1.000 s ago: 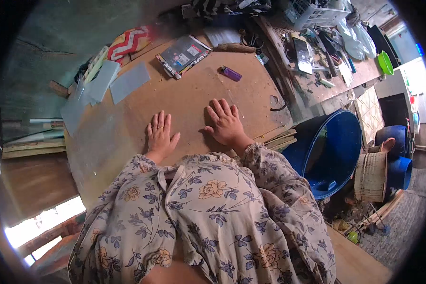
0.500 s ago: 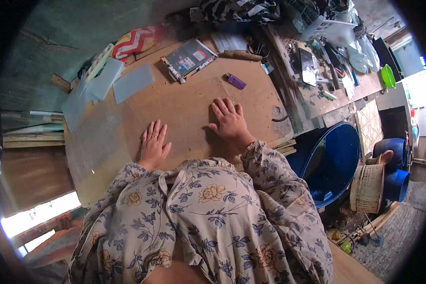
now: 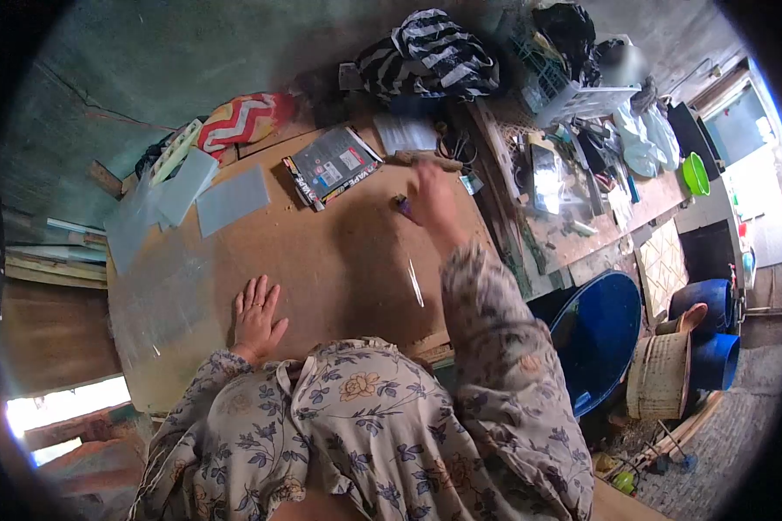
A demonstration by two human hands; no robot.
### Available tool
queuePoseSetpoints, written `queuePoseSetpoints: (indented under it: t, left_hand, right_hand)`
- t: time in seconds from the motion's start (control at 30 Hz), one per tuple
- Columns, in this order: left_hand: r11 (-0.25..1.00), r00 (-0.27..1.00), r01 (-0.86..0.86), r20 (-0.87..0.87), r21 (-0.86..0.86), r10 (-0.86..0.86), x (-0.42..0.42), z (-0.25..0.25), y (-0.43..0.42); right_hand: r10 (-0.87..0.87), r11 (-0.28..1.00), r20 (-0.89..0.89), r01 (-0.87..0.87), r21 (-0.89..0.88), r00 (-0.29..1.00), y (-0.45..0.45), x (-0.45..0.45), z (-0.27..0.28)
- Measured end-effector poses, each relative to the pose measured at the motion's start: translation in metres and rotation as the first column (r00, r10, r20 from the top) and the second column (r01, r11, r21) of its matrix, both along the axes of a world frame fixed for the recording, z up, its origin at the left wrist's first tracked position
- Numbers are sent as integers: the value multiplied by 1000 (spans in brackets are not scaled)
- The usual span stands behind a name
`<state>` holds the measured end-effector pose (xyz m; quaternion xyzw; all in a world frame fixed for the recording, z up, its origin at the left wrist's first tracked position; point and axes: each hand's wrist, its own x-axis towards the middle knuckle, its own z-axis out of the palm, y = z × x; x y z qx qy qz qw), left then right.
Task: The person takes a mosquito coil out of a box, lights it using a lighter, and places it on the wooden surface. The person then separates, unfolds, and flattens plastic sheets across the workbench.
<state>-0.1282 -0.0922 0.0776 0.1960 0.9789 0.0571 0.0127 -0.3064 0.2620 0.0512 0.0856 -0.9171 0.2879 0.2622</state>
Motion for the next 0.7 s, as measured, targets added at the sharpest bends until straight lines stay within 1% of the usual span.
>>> queuePoseSetpoints:
  t: [0.07, 0.1, 0.17, 0.2, 0.27, 0.3, 0.33, 0.4, 0.43, 0.47, 0.53, 0.57, 0.6, 0.63, 0.67, 0.7]
  left_hand:
    - [1000, 1000, -11, 25, -17, 11, 0, 1, 0]
    - [999, 1000, -22, 18, -25, 22, 3, 5, -4]
    - [1000, 1000, -9, 17, -15, 9, 2, 3, -6]
    - [1000, 1000, -22, 9, -20, 22, 1, 2, -8]
    - [1000, 1000, 2, 31, -11, -1, 1, 1, -11]
    - [1000, 999, -2, 41, -26, 3, 0, 0, -12]
    - [999, 999, -13, 50, -32, 15, 3, 5, -13]
    - [1000, 998, -6, 55, -15, 7, 1, 4, -13]
    - [1000, 998, -12, 58, -14, 13, 1, 5, -12]
    - [1000, 998, -10, 58, -22, 12, 1, 6, -12]
    - [1000, 998, -5, 65, -27, 7, 1, 9, -12]
    - [1000, 996, 2, 85, -18, 0, 2, 15, -13]
    - [1000, 995, 10, 96, -5, -9, 1, 14, -13]
    - [1000, 995, 12, 101, -2, -12, 1, 13, -14]
    - [1000, 995, 12, 96, -2, -12, 0, 12, -15]
    - [1000, 996, 11, 90, -2, -10, 0, 11, -15]
  right_hand:
    - [-7, 1000, 210, 5, 11, 978, 9, -48, 23]
    - [5, 1000, 204, -6, 3, 979, 9, -66, 21]
    - [-91, 993, 393, 52, 109, 915, 5, -97, 16]
    - [-77, 994, 386, 39, 103, 919, 4, -106, 15]
    - [-241, 962, 521, 132, 239, 819, 1, -116, 10]
    - [-227, 968, 576, 117, 222, 785, 0, -112, 19]
    - [-215, 971, 585, 104, 218, 782, -4, -108, 25]
    - [-301, 937, 619, 105, 333, 726, -7, -110, 29]
    - [-269, 948, 581, 106, 299, 768, -1, -123, 5]
    - [-266, 949, 582, 102, 299, 768, -3, -121, 12]
    - [-212, 908, 563, -52, 416, 799, -4, -109, 31]
    - [-213, 908, 572, -55, 415, 792, -3, -106, 29]
    - [-221, 953, 541, 61, 298, 811, -1, -107, 25]
    - [-234, 971, 512, 170, 170, 827, 1, -106, 21]
    - [-237, 970, 514, 172, 172, 824, 4, -106, 19]
    - [-141, 990, 453, 116, 82, 880, 9, -105, 18]
